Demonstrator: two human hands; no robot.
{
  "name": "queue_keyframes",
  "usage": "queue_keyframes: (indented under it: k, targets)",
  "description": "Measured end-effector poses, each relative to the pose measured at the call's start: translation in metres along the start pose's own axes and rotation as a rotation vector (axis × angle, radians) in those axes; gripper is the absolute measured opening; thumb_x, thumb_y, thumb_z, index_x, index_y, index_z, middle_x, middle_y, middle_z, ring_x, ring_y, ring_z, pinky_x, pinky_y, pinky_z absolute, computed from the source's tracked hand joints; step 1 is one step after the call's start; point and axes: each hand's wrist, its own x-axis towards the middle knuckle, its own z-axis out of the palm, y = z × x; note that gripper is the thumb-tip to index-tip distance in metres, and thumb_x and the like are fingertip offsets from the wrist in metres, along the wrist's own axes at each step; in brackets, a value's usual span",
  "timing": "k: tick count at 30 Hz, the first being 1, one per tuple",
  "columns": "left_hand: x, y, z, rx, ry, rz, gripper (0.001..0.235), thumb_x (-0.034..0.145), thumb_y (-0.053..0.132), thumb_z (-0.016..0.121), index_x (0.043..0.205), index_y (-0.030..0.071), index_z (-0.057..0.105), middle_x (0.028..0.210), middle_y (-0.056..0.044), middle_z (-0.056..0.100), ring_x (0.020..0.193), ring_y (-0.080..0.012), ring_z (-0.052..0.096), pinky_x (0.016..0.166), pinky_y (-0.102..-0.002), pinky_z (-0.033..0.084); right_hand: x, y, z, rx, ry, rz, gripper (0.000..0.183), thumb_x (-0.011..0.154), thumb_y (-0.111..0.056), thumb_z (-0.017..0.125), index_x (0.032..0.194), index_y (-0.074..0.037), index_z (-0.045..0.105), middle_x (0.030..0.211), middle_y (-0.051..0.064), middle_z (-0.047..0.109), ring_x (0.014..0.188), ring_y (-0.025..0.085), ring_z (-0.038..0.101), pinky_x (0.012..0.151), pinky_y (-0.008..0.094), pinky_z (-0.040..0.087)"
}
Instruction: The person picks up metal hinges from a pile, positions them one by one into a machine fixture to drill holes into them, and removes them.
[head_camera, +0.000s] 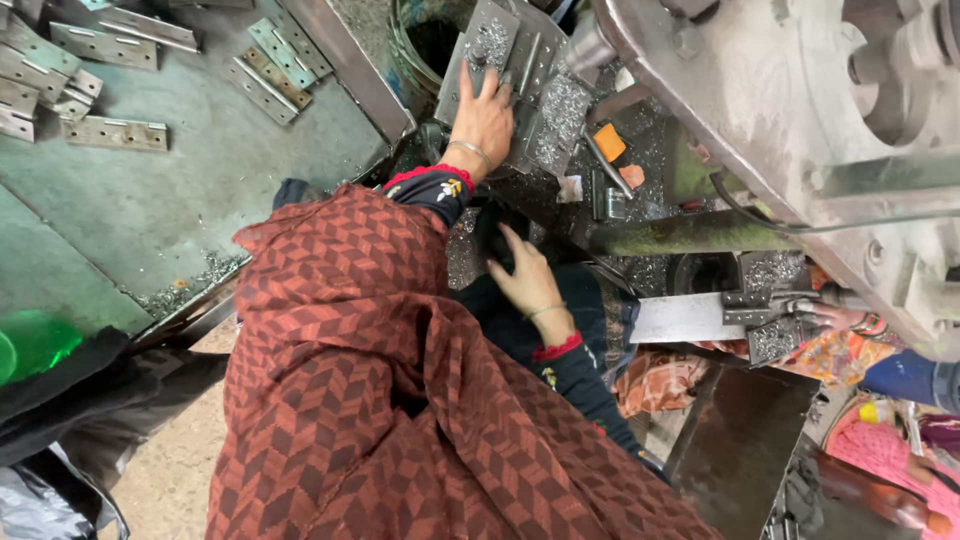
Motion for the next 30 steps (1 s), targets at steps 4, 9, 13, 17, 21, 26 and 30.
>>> queue_keyframes:
  k: [4, 9, 13, 17, 21, 26, 30]
  targets:
    - [-0.03, -0.003, -0.031, -0.007, -0.091, 0.068, 0.033, 0.091, 0.028, 0.056, 0.106, 0.012, 0.081, 0.128, -0.011, 0.065, 0.138, -0.0388, 0.038, 0.112, -0.077, 0.013, 0.022, -0.02, -0.018, -0.113, -0.127, 0.099, 0.072, 0.085, -0.03, 0.076, 0.15, -0.016, 0.047, 0.11, 0.03, 0.067, 0.102, 0.048, 0.067, 0.091, 0.051, 0.055]
    - [-0.08, 0.001, -0.059, -0.005, -0.143, 0.136, 0.029, 0.093, 0.027, 0.059, 0.104, 0.011, 0.081, 0.116, -0.011, 0.069, 0.133, -0.0384, 0.045, 0.115, -0.078, 0.019, 0.022, -0.026, -0.02, -0.143, -0.142, 0.122, 0.073, 0.085, -0.03, 0.075, 0.151, -0.019, 0.047, 0.111, 0.03, 0.067, 0.102, 0.049, 0.066, 0.089, 0.054, 0.054]
    - [-0.093, 0.004, -0.06, 0.073, 0.036, 0.158, 0.03, 0.089, 0.028, 0.06, 0.101, 0.01, 0.081, 0.115, -0.012, 0.069, 0.128, -0.0364, 0.048, 0.114, -0.074, 0.024, 0.02, -0.025, -0.018, -0.142, -0.127, 0.099, 0.073, 0.085, -0.029, 0.075, 0.151, -0.018, 0.046, 0.113, 0.03, 0.067, 0.104, 0.049, 0.065, 0.09, 0.053, 0.054]
    - [-0.084, 0.0, -0.056, 0.225, 0.207, 0.15, 0.035, 0.083, 0.03, 0.06, 0.101, 0.008, 0.08, 0.114, -0.013, 0.068, 0.123, -0.0359, 0.05, 0.108, -0.073, 0.027, 0.019, -0.02, -0.019, -0.112, -0.139, 0.076, 0.073, 0.085, -0.03, 0.074, 0.151, -0.017, 0.046, 0.119, 0.03, 0.067, 0.112, 0.048, 0.064, 0.096, 0.051, 0.053]
    - [-0.075, -0.004, -0.065, 0.039, 0.221, 0.163, 0.028, 0.087, 0.025, 0.061, 0.1, 0.009, 0.079, 0.113, -0.01, 0.067, 0.124, -0.0324, 0.051, 0.115, -0.068, 0.03, 0.023, -0.013, -0.023, -0.045, -0.111, 0.063, 0.075, 0.089, -0.033, 0.074, 0.153, -0.011, 0.043, 0.134, 0.03, 0.062, 0.125, 0.047, 0.058, 0.103, 0.048, 0.049]
    - [-0.061, -0.021, -0.058, -0.703, 0.475, -0.097, 0.016, 0.085, 0.021, 0.072, 0.09, 0.006, 0.075, 0.1, -0.006, 0.072, 0.104, -0.0296, 0.057, 0.098, -0.049, 0.044, 0.047, -0.001, -0.041, -0.09, -0.013, 0.158, 0.071, 0.095, -0.036, 0.077, 0.155, -0.013, 0.045, 0.136, 0.028, 0.063, 0.124, 0.042, 0.061, 0.103, 0.047, 0.049]
    - [-0.043, -0.025, -0.024, -1.035, 0.25, -0.275, 0.02, 0.088, 0.023, 0.077, 0.099, 0.006, 0.076, 0.091, -0.011, 0.07, 0.099, -0.0307, 0.059, 0.09, -0.045, 0.05, 0.079, 0.009, -0.048, 0.469, 0.286, 0.198, 0.065, 0.092, -0.018, 0.074, 0.151, -0.011, 0.048, 0.118, 0.012, 0.071, 0.095, 0.019, 0.072, 0.079, 0.034, 0.061]
